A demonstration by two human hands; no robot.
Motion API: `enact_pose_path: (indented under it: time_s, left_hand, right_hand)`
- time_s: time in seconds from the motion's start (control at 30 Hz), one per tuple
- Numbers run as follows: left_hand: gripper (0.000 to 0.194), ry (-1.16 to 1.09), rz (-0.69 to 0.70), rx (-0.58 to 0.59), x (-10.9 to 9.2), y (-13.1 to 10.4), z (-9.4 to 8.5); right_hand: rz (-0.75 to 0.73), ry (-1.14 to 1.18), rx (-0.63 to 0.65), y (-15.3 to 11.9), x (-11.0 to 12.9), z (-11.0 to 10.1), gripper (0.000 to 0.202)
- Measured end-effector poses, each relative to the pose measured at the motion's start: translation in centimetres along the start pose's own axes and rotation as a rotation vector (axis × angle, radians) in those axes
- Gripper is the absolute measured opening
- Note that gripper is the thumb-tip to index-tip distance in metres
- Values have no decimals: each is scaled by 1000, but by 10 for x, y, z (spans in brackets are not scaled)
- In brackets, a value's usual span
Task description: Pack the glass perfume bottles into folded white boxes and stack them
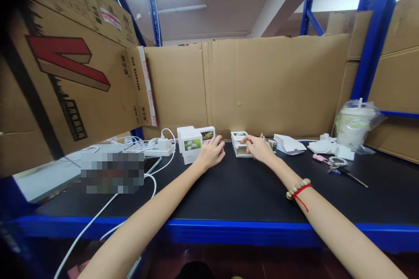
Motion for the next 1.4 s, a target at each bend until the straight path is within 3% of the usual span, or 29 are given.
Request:
enact_pose_path:
  time_s: [0.17,0.3,0.4,0.67,0.9,1.07,1.27,1.4]
  left_hand:
    - [33,112,-285,-43,23,1,-16]
    - [57,149,-508,46,25,-8,-12]
    - [49,119,-604,44,24,-14,-8]
    - [52,77,-576,-11,31,-12,-24]
    - [29,97,-611,-38,49,-15,-32]
    - [31,90,-575,27,47,-14,-33]
    - [31,95,-587,18,41,-14,-41]
    - [33,88,-625,44,44,-15,-36]
  right_hand:
    - [-68,32,75,0,4,2,27]
    - [-142,42,123,-1,7,6,27]
    - [-144,39,139,-1,7,7,27]
    - [-120,36,160,-2,9,10,25]
    - [-126,63,199,0,5,17,26]
    - [-169,68,199,-1,7,16,25]
    - [-112,64,212,-3,12,16,24]
    - [-118,43,212,-3,11,15,24]
Point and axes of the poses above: each hand's wrist, its own y-axis towards the middle knuckle, its own z-axis out of the palm, x = y × z, the point moved 4 cm from there along y, towards the middle knuckle, and after that the axes turned 1 degree about y, right-handed, at the moved point
